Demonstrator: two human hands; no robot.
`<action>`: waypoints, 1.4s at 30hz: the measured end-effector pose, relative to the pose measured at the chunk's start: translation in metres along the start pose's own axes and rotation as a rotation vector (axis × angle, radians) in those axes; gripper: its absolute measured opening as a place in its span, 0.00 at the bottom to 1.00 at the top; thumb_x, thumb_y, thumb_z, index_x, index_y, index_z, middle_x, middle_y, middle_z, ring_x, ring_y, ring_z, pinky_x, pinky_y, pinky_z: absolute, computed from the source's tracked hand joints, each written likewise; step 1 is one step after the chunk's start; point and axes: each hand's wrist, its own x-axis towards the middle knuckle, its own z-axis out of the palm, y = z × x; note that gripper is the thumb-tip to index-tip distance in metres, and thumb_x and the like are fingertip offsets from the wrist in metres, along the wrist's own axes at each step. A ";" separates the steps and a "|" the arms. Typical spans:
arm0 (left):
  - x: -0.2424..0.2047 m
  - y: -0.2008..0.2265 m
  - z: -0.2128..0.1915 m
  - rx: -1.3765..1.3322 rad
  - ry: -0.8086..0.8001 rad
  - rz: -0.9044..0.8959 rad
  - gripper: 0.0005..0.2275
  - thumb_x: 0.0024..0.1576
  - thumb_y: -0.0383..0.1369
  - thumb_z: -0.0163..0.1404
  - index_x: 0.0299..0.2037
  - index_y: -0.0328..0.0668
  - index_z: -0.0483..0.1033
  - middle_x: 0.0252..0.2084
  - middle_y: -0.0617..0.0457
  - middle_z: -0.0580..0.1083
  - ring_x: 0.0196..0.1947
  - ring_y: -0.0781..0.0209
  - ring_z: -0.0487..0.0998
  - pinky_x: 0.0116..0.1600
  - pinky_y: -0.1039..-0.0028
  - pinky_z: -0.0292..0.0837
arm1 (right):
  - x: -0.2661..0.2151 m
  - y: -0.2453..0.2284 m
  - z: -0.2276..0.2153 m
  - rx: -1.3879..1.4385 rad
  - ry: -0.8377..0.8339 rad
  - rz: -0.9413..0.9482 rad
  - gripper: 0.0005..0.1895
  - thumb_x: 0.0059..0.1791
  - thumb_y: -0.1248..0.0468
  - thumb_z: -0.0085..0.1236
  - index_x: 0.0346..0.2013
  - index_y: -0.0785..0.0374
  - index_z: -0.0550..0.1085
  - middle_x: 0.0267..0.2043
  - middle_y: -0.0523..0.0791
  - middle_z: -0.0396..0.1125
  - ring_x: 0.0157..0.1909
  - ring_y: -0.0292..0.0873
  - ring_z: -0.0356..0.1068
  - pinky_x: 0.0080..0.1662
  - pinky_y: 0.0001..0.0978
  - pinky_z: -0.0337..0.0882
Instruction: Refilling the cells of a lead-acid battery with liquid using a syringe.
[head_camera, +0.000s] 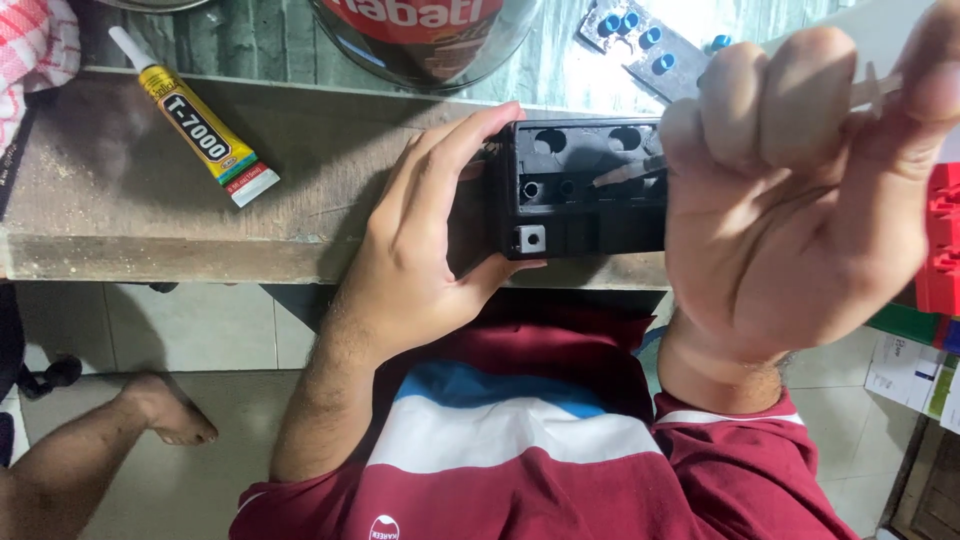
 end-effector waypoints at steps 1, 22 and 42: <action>0.000 0.000 0.000 0.005 0.000 0.004 0.31 0.63 0.30 0.63 0.70 0.30 0.56 0.70 0.38 0.66 0.73 0.41 0.69 0.81 0.57 0.67 | 0.000 -0.005 -0.002 -0.120 -0.139 0.020 0.20 0.68 0.55 0.29 0.74 0.48 0.58 0.35 0.43 0.42 0.35 0.48 0.41 0.35 0.43 0.49; 0.002 0.002 0.000 0.002 0.004 -0.028 0.29 0.63 0.29 0.61 0.69 0.30 0.58 0.69 0.38 0.67 0.71 0.41 0.70 0.80 0.56 0.67 | -0.006 0.001 -0.005 -0.618 -0.708 -0.036 0.08 0.69 0.55 0.34 0.60 0.44 0.64 0.41 0.36 0.36 0.42 0.38 0.35 0.45 0.29 0.44; 0.006 0.000 0.000 0.005 0.008 -0.003 0.25 0.63 0.26 0.55 0.67 0.27 0.59 0.66 0.36 0.68 0.69 0.41 0.72 0.78 0.58 0.68 | -0.011 -0.008 -0.004 -0.721 -0.650 -0.111 0.06 0.67 0.48 0.44 0.52 0.35 0.71 0.35 0.34 0.39 0.37 0.36 0.39 0.44 0.28 0.50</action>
